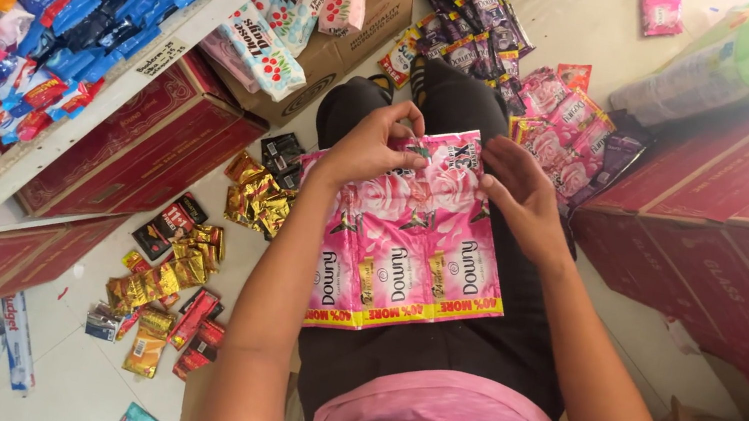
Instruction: Organizing and restocking sachets of laundry detergent and fabric softener on shelves.
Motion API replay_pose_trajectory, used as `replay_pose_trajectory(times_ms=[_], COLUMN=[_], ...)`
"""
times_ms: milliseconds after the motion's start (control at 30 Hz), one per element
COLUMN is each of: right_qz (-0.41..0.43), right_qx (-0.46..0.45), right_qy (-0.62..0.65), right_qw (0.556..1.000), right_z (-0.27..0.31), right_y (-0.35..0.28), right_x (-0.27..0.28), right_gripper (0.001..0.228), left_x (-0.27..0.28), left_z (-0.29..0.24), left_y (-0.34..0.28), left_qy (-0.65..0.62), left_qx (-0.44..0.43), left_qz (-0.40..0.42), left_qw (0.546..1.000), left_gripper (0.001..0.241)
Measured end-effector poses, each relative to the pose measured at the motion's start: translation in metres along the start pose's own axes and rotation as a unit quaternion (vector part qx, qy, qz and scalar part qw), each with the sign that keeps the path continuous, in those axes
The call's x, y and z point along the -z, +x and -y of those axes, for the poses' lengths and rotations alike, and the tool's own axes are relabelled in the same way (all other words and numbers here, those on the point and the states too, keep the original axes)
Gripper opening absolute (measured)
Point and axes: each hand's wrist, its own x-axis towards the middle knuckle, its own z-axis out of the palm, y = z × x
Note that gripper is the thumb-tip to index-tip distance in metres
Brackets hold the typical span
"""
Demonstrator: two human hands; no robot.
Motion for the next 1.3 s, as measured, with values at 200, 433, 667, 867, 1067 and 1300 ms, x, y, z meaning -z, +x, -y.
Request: replay_pose_trajectory(times_ms=[200, 433, 667, 867, 1067, 1300], right_qz=[0.020, 0.149, 0.243, 0.245, 0.201, 0.145], right_qx=[-0.081, -0.255, -0.267, -0.302, -0.340, -0.373], right_qy=[-0.017, 0.277, 0.458, 0.554, 0.501, 0.484], right_qw=[0.996, 0.914, 0.812, 0.736, 0.770, 0.778], right_z=[0.007, -0.063, -0.048, -0.124, -0.083, -0.074], right_y=[0.003, -0.010, -0.030, -0.050, -0.049, -0.061], right_x=[-0.022, -0.016, -0.031, -0.009, -0.039, -0.040], right_gripper=[0.074, 0.069, 0.079, 0.072, 0.062, 0.059], left_x=[0.008, 0.019, 0.022, 0.021, 0.019, 0.012], left_z=[0.014, 0.024, 0.024, 0.028, 0.037, 0.027], left_y=[-0.006, -0.024, -0.030, -0.025, -0.023, -0.020], left_qy=[-0.100, -0.206, -0.241, -0.287, -0.300, -0.292], left_qx=[-0.040, -0.065, -0.056, -0.071, -0.074, -0.080], left_qz=[0.020, 0.008, -0.028, -0.034, -0.037, -0.034], left_qw=[0.994, 0.976, 0.968, 0.955, 0.950, 0.953], left_gripper=[0.039, 0.040, 0.042, 0.041, 0.041, 0.039])
